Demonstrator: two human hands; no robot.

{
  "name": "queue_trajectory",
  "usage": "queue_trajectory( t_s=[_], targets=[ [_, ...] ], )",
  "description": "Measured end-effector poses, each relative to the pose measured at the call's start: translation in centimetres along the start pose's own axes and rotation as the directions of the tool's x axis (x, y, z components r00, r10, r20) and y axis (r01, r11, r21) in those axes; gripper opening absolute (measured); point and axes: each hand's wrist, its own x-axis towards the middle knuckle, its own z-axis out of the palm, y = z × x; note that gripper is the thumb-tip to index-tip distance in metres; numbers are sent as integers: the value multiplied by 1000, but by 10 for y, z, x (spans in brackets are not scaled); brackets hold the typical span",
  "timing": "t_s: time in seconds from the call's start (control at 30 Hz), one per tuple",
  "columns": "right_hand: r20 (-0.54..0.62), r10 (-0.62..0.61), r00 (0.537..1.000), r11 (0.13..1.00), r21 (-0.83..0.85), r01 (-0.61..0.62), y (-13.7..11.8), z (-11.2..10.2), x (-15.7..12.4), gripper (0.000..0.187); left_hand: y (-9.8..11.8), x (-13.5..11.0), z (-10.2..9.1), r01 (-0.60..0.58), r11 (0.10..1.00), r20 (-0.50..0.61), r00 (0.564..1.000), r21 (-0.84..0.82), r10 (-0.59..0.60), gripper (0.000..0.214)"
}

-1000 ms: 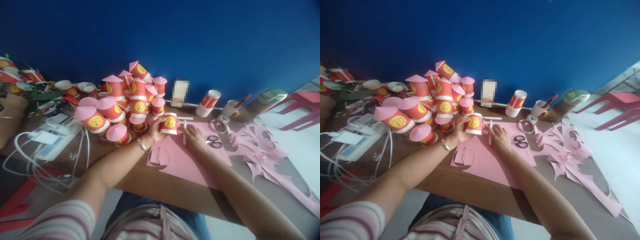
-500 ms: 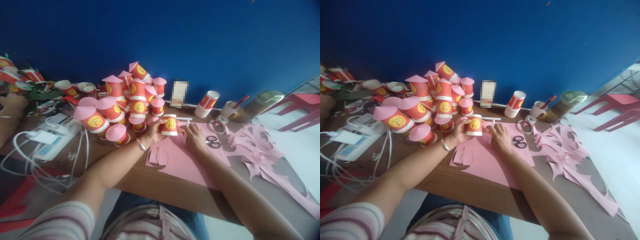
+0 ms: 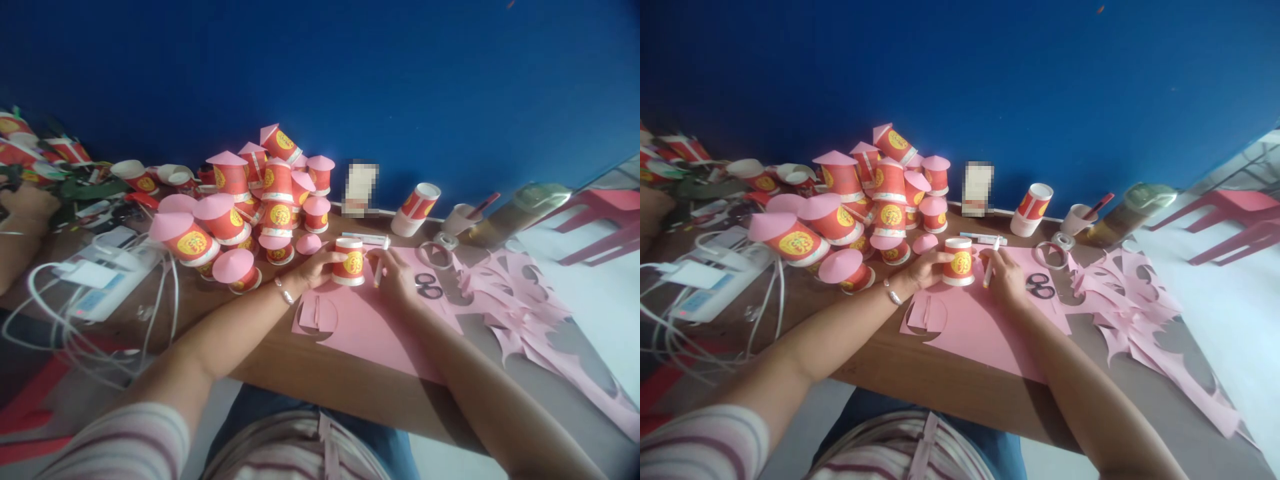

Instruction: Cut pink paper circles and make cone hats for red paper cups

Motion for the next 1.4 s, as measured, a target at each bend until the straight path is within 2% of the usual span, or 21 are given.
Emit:
queue_trajectory(
  t_s=[0.07,0.17,0.3,0.37,0.47,0.53,0.57,0.7,0.83,0.9,0.97,1.07,1.13,1.23,1.33,1.4],
  targets=[
    [-46,126,991,979,169,-117,-6,-3,0,24,1,-2,1,-13,997,40,999,82,10,47],
    [-49,225,973,924,327,-198,-9,-4,3,19,4,-4,2,-14,976,66,998,218,0,54],
    [-52,277,960,878,420,-230,0,-2,7,16,3,-4,2,-15,979,107,994,201,-7,56],
    [-54,284,957,855,467,-227,4,0,7,18,1,-3,2,-34,985,54,998,170,25,54],
    [-14,292,956,820,519,-243,5,2,6,21,-2,1,0,-24,967,-127,990,253,57,46],
    [29,290,957,805,533,-260,2,3,5,21,-6,5,-2,-11,937,-207,974,349,88,44],
    [46,287,957,802,535,-266,0,2,5,20,-8,8,-3,-18,920,-205,973,391,106,45],
    [71,261,963,815,519,-259,-9,0,6,19,-12,13,-5,-104,834,-68,984,542,167,33],
    [156,197,968,831,497,-249,-9,-1,6,23,-11,11,-3,-149,723,-68,963,675,262,24],
    [135,136,982,873,453,-183,-6,-2,6,26,-10,9,-3,-161,733,-118,942,661,314,26],
    [65,87,994,913,395,-106,-4,-4,6,27,-9,8,-2,-162,782,-184,924,602,334,29],
    [5,91,996,926,367,-86,-4,-7,7,28,-10,7,-2,-152,789,-224,912,596,345,31],
    [9,163,987,902,403,-153,-5,-8,7,27,-11,6,-2,-142,727,-204,908,672,365,28],
    [46,273,961,820,511,-257,-9,-9,7,25,-10,6,-2,-138,570,-128,906,810,402,21],
    [73,287,955,764,585,-274,-14,-10,6,26,-8,6,-3,-167,443,-36,909,881,415,22],
    [89,292,952,752,594,-286,-17,-12,6,27,-8,7,-5,-175,408,-9,911,896,412,23]
  ],
)
